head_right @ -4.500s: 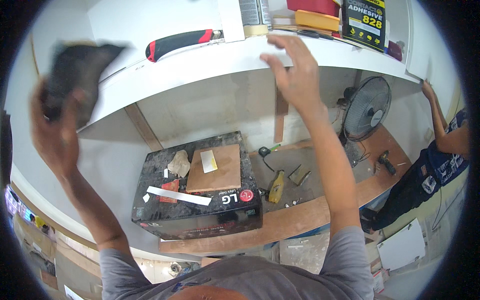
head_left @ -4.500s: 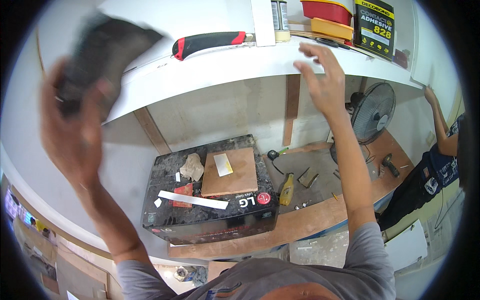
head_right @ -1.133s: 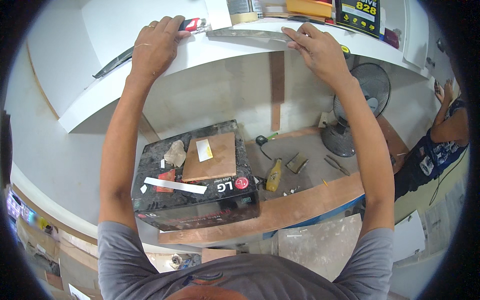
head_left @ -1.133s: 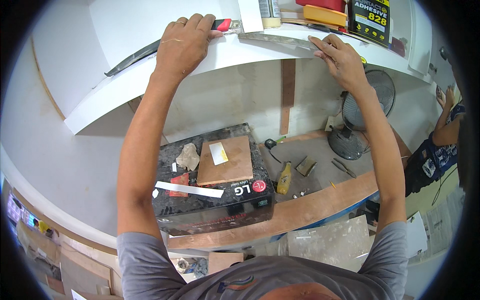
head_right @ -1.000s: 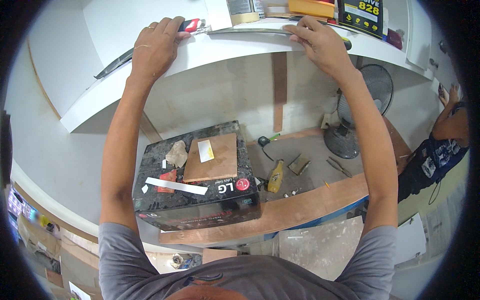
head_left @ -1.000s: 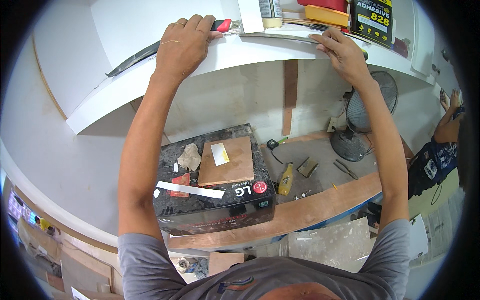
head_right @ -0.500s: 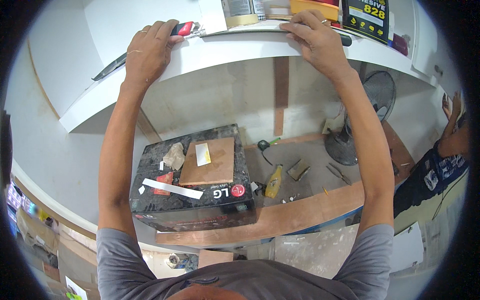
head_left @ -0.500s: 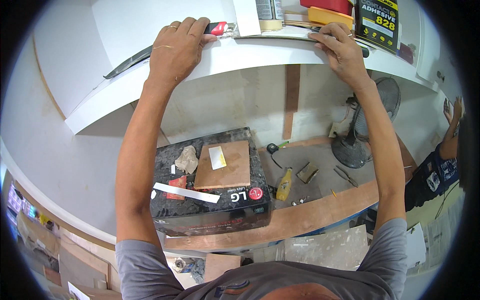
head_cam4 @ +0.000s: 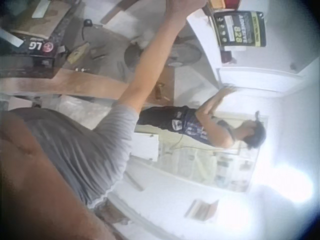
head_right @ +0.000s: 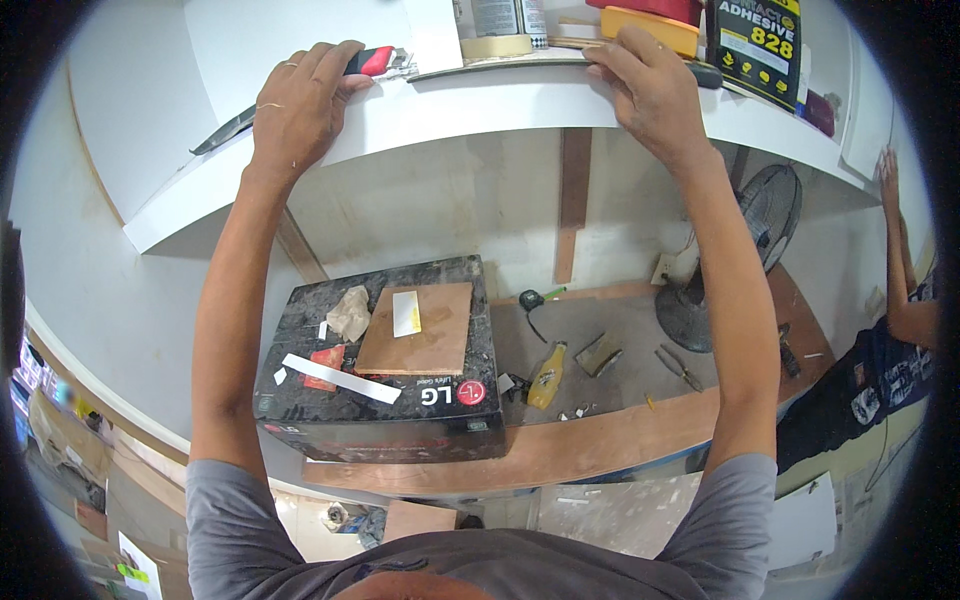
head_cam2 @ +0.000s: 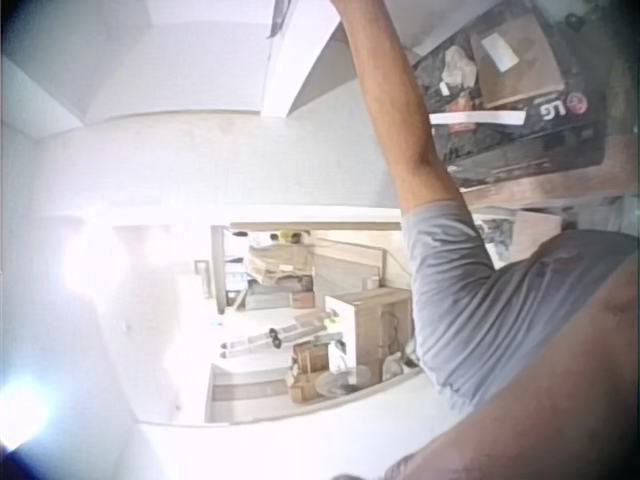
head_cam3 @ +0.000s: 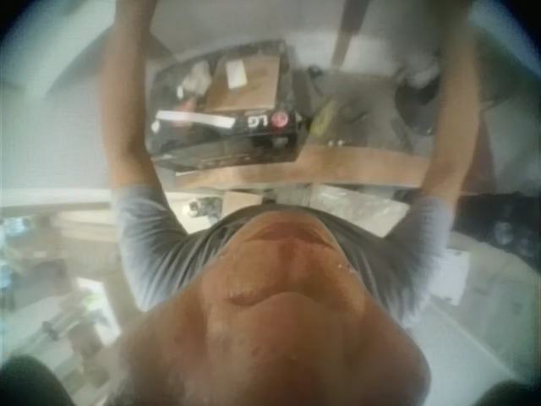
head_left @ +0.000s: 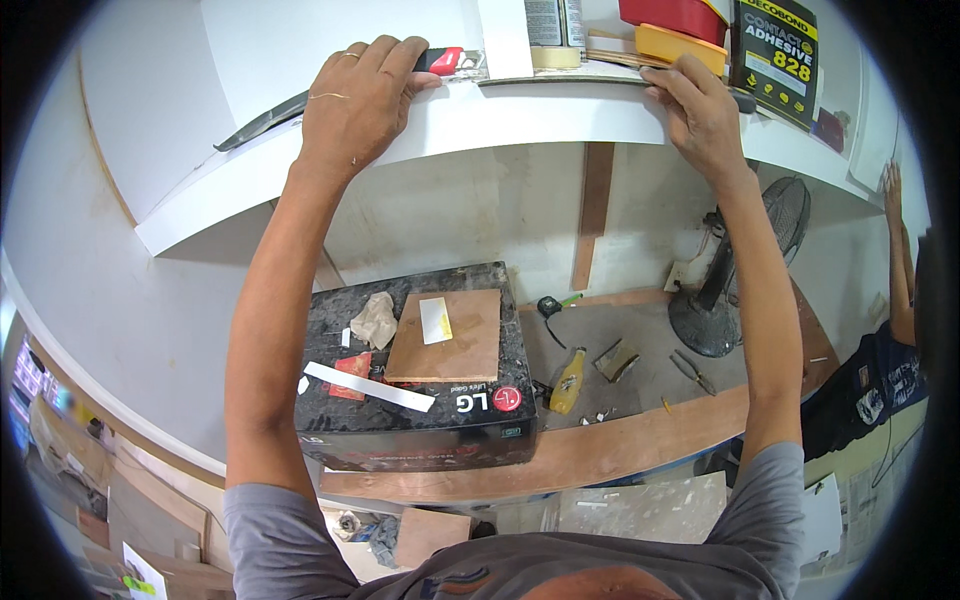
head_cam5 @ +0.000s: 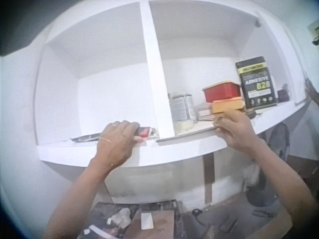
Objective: The person applies a flexible edge trim to the front edge of a white shelf. They use a utility knife to cut the trim to length, then press it into place along the shelf edge. The person also uses a sanding block to smooth the applied trim.
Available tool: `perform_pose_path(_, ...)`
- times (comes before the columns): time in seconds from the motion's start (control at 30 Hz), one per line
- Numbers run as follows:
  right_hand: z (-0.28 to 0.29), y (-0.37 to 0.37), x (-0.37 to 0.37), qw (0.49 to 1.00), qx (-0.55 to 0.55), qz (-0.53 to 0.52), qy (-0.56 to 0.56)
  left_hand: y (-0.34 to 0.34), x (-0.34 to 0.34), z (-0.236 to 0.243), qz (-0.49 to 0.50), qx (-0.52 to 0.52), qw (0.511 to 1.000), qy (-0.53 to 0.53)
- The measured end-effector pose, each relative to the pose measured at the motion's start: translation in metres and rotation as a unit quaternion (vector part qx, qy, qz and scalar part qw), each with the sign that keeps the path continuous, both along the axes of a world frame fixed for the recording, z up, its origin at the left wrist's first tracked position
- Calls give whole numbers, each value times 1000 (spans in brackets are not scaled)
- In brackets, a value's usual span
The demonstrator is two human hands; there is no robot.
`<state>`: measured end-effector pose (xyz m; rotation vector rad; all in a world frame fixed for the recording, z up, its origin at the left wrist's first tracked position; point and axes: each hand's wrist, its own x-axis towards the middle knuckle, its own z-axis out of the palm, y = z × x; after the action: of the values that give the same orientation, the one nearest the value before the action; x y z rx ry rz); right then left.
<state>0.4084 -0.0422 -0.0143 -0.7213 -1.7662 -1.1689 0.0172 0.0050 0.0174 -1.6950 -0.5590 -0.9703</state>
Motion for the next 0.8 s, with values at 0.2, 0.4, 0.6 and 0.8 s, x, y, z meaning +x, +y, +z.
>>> perform_pose_path(0.2,0,5,-5,999,29,15,9,-1,0,-1,0,5,1000,-5)
perform_pose_path(0.4,3,8,-2,1000,19,10,11,-3,0,-1,6,-10,1000,-9)
perform_pose_path(0.6,-5,-8,-5,999,39,-2,24,-9,1,-2,23,-62,998,-9)
perform_pose_path(0.8,4,3,-1,999,23,33,18,-3,1,-1,2,-3,1000,-8)
